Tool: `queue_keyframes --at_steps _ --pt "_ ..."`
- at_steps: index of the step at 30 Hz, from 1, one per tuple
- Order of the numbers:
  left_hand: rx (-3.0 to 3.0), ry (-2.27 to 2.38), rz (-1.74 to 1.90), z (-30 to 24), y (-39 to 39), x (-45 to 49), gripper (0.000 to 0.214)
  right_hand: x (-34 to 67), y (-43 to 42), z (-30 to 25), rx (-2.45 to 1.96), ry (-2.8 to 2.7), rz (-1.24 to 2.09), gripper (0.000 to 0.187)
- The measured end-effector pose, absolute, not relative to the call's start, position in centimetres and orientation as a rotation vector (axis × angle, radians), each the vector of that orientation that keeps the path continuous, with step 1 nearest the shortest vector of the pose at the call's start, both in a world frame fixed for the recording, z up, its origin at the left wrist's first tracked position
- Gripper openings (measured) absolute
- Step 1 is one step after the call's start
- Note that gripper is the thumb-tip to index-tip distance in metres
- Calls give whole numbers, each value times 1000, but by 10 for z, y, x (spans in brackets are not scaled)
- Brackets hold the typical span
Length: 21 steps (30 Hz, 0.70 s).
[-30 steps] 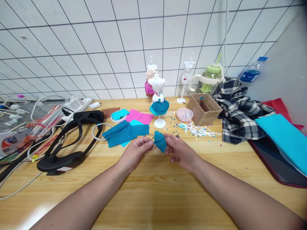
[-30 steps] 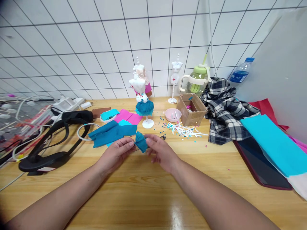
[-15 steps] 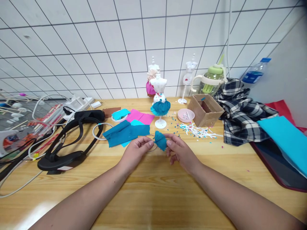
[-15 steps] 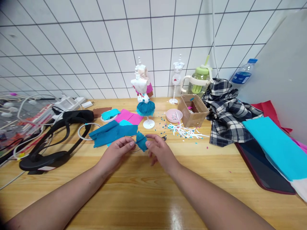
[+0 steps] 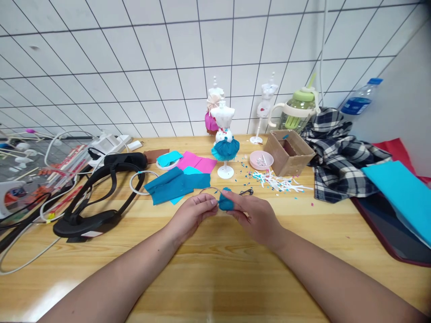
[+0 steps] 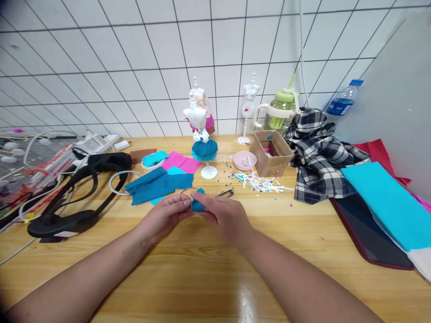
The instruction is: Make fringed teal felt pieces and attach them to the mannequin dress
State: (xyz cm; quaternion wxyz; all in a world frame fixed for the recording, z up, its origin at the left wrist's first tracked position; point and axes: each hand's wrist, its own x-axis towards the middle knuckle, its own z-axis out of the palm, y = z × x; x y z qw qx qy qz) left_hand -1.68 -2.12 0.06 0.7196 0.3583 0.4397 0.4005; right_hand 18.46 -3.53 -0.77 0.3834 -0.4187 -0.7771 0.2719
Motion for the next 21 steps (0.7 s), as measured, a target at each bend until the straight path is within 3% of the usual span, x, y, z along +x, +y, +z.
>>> queue_keyframes --at_steps 3,8,18,21 --pt "777 965 910 1 -20 -17 20 188 -34 -7 -1053 -1998 750 49" --pt "1019 1066 909 3 -21 -18 23 181 -30 -6 -1069 -1554 1249 68" --pt "1525 1167 845 12 -25 -15 16 181 -23 -5 -980 -1064 1808 51" --pt "1716 1185 828 15 -26 -15 12 183 -22 -5 -960 -1024 1775 42"
